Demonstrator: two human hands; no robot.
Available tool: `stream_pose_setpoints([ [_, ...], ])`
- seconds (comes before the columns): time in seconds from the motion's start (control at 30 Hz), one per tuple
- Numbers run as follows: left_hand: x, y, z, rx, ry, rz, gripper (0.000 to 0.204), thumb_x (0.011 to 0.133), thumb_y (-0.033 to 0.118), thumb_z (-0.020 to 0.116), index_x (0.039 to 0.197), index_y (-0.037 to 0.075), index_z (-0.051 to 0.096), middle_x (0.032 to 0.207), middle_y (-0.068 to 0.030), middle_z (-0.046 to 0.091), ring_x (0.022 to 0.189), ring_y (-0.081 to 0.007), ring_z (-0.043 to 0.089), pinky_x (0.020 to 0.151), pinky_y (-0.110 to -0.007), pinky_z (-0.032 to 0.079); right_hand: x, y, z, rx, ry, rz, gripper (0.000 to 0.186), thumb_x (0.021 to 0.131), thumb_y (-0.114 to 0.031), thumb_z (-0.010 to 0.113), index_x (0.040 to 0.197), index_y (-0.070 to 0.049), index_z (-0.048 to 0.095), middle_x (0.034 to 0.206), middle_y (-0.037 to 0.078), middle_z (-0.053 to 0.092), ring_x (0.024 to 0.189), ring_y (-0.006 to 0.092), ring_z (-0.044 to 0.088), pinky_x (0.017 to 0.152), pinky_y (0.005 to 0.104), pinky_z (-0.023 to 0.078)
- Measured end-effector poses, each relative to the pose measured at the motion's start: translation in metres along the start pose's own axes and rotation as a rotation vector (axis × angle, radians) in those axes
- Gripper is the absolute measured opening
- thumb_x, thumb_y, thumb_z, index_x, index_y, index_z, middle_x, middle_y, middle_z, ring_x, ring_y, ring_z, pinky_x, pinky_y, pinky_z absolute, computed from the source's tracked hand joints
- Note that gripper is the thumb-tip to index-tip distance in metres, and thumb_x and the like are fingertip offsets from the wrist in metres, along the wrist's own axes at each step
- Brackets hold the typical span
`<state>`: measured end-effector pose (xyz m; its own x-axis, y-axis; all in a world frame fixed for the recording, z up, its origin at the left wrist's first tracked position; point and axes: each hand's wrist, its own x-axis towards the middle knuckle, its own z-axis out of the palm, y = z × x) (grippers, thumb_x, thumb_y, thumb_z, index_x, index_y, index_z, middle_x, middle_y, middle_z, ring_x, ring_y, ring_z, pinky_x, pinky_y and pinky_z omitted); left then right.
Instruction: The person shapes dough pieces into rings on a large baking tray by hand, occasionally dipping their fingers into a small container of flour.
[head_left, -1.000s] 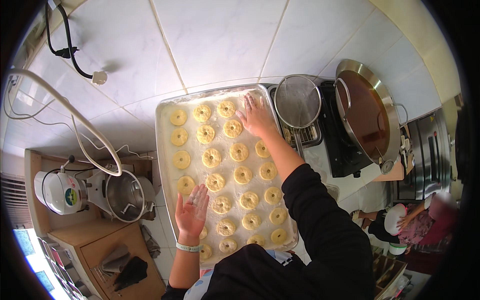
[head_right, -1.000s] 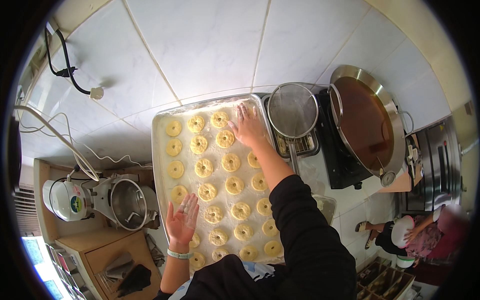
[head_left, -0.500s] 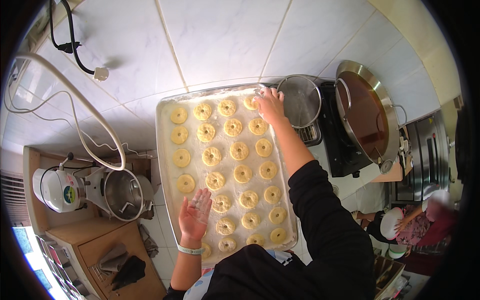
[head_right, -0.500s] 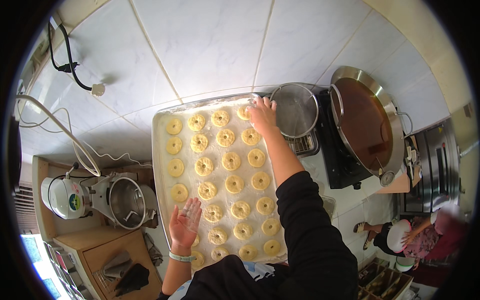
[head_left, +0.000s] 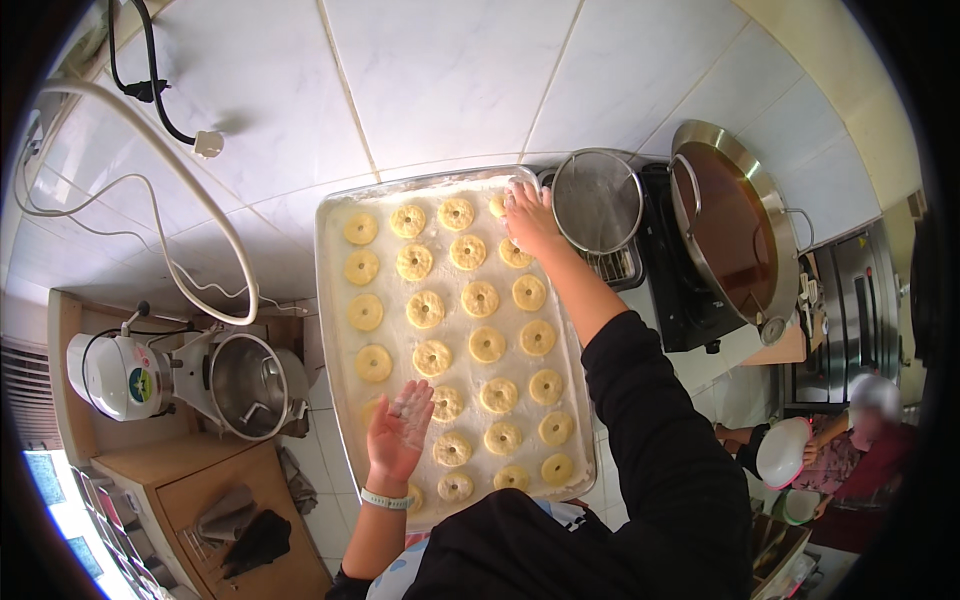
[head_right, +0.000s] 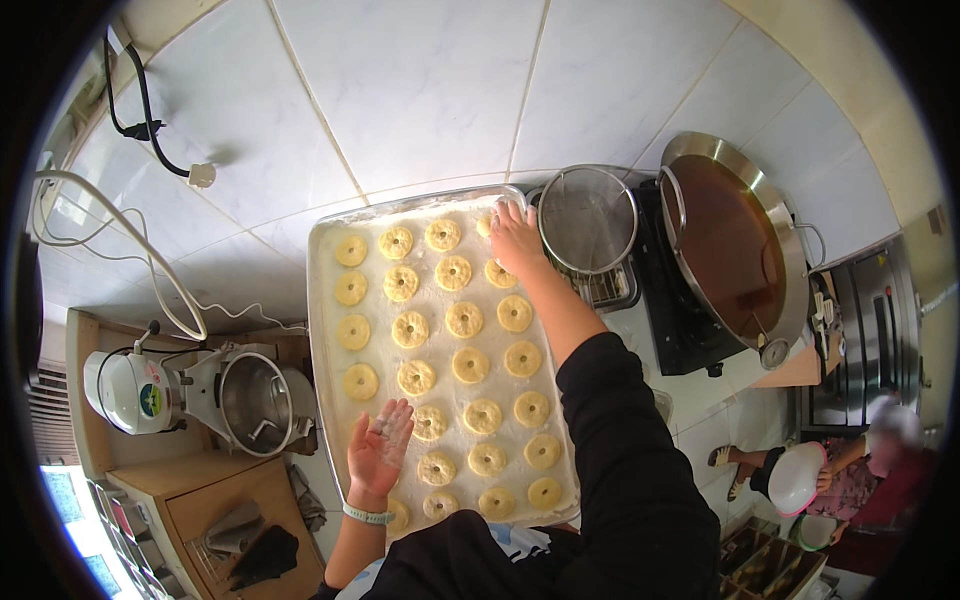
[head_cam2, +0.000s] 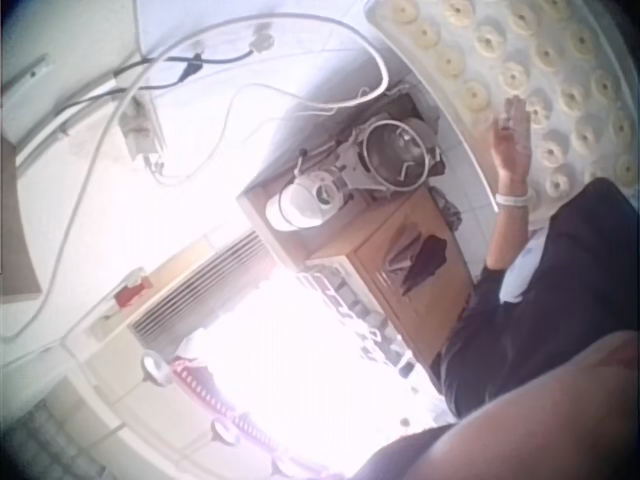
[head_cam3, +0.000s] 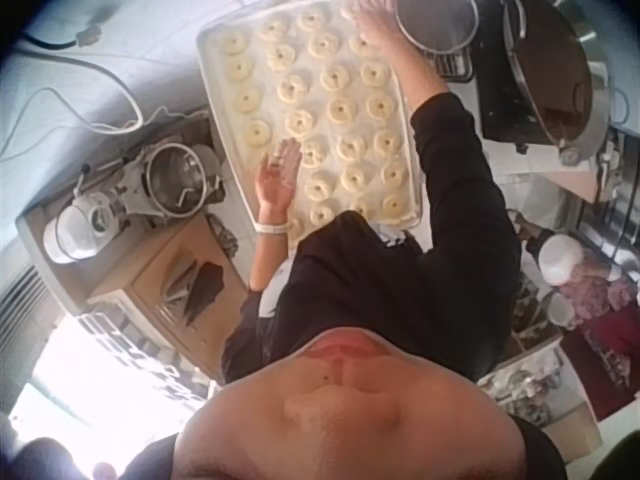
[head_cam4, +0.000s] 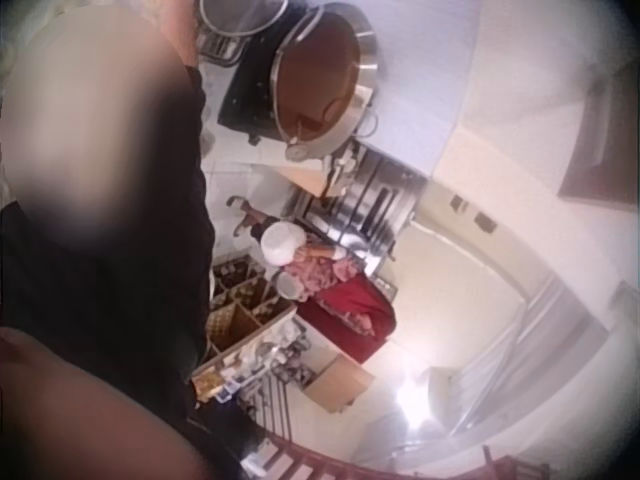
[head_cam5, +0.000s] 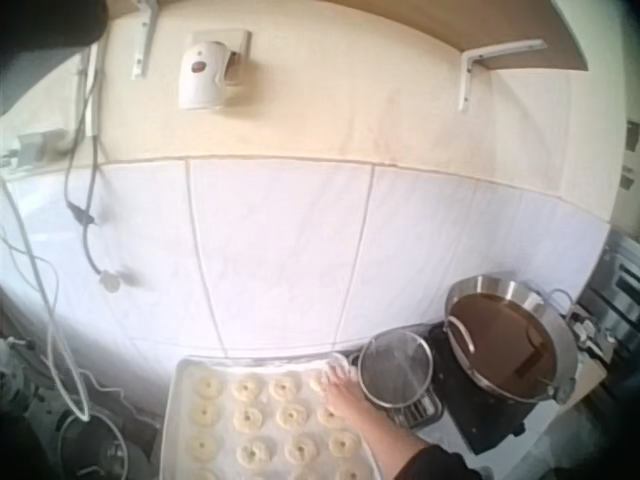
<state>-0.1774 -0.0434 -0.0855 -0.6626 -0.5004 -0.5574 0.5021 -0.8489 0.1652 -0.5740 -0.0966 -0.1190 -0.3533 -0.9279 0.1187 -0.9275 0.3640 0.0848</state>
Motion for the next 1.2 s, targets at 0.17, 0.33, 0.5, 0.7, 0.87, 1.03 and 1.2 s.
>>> stream_pose_setpoints([
  [0.17, -0.011, 0.001, 0.011, 0.185, -0.049, -0.040, 0.049, 0.095, 0.028, 0.041, 0.129, -0.007, 0.037, 0.131, -0.0208, 0.043, 0.123, -0.0308, 0.041, 0.105, -0.040, 0.032, -0.011, -0.028, -0.042, 0.260, -0.168, 0.123, 0.035, 0.084, -0.028, 0.054, 0.105, 0.000, 0.056, 0.126, 0.011, 0.040, 0.121, 0.0262, 0.032, 0.100, 0.0503, 0.025],
  [0.33, -0.039, 0.007, 0.028, 0.475, -0.045, 0.065, 0.047, 0.094, 0.030, 0.045, 0.123, -0.008, 0.043, 0.123, -0.0193, 0.050, 0.118, -0.0289, 0.047, 0.102, -0.037, 0.036, -0.131, -0.140, -0.114, 0.583, -0.334, -0.100, 0.032, 0.087, -0.029, 0.051, 0.104, -0.002, 0.053, 0.119, 0.014, 0.044, 0.117, 0.0282, 0.037, 0.093, 0.0492, 0.028],
  [0.5, -0.074, 0.016, 0.037, 0.545, -0.018, 0.044, 0.037, 0.090, 0.025, 0.056, 0.109, -0.006, 0.054, 0.105, -0.0152, 0.060, 0.099, -0.0231, 0.059, 0.092, -0.032, 0.045, -0.228, -0.205, -0.160, 0.537, 0.074, -0.224, 0.028, 0.084, -0.029, 0.057, 0.098, -0.005, 0.056, 0.117, 0.012, 0.046, 0.114, 0.0298, 0.039, 0.094, 0.0459, 0.025],
  [0.7, -0.113, 0.027, 0.021, 0.606, -0.015, -0.040, 0.021, 0.087, 0.015, 0.060, 0.093, -0.005, 0.059, 0.091, -0.0093, 0.063, 0.083, -0.0145, 0.061, 0.078, -0.027, 0.049, -0.273, -0.253, -0.195, 0.431, 0.210, -0.169, 0.028, 0.080, -0.027, 0.061, 0.100, -0.007, 0.057, 0.122, 0.011, 0.044, 0.116, 0.0299, 0.037, 0.094, 0.0456, 0.025],
  [0.87, -0.131, 0.039, -0.002, 0.609, -0.252, 0.028, 0.023, 0.091, 0.020, 0.055, 0.100, -0.001, 0.060, 0.096, -0.0069, 0.063, 0.090, -0.0148, 0.059, 0.082, -0.027, 0.045, -0.291, -0.289, -0.233, 0.393, 0.207, -0.029, 0.023, 0.080, -0.024, 0.058, 0.097, -0.009, 0.057, 0.127, 0.010, 0.045, 0.118, 0.0274, 0.038, 0.095, 0.0472, 0.024],
  [1.03, -0.156, 0.065, 0.001, 0.795, -0.388, 0.043, 0.026, 0.092, 0.022, 0.053, 0.105, 0.000, 0.060, 0.099, -0.0044, 0.063, 0.093, -0.0118, 0.057, 0.085, -0.026, 0.043, -0.302, -0.312, -0.221, 1.040, 0.168, 0.097, 0.025, 0.082, -0.015, 0.060, 0.103, -0.004, 0.053, 0.119, 0.014, 0.052, 0.111, 0.0274, 0.050, 0.093, 0.0426, 0.037],
  [1.2, -0.188, 0.078, 0.000, 1.020, -0.342, 0.168, 0.026, 0.088, 0.012, 0.059, 0.109, -0.003, 0.058, 0.098, -0.0067, 0.064, 0.091, -0.0126, 0.060, 0.083, -0.026, 0.046, -0.308, -0.324, -0.225, 1.455, 0.014, 0.273, 0.032, 0.085, -0.003, 0.059, 0.115, 0.001, 0.047, 0.110, 0.014, 0.058, 0.103, 0.0166, 0.056, 0.089, 0.0291, 0.046],
])
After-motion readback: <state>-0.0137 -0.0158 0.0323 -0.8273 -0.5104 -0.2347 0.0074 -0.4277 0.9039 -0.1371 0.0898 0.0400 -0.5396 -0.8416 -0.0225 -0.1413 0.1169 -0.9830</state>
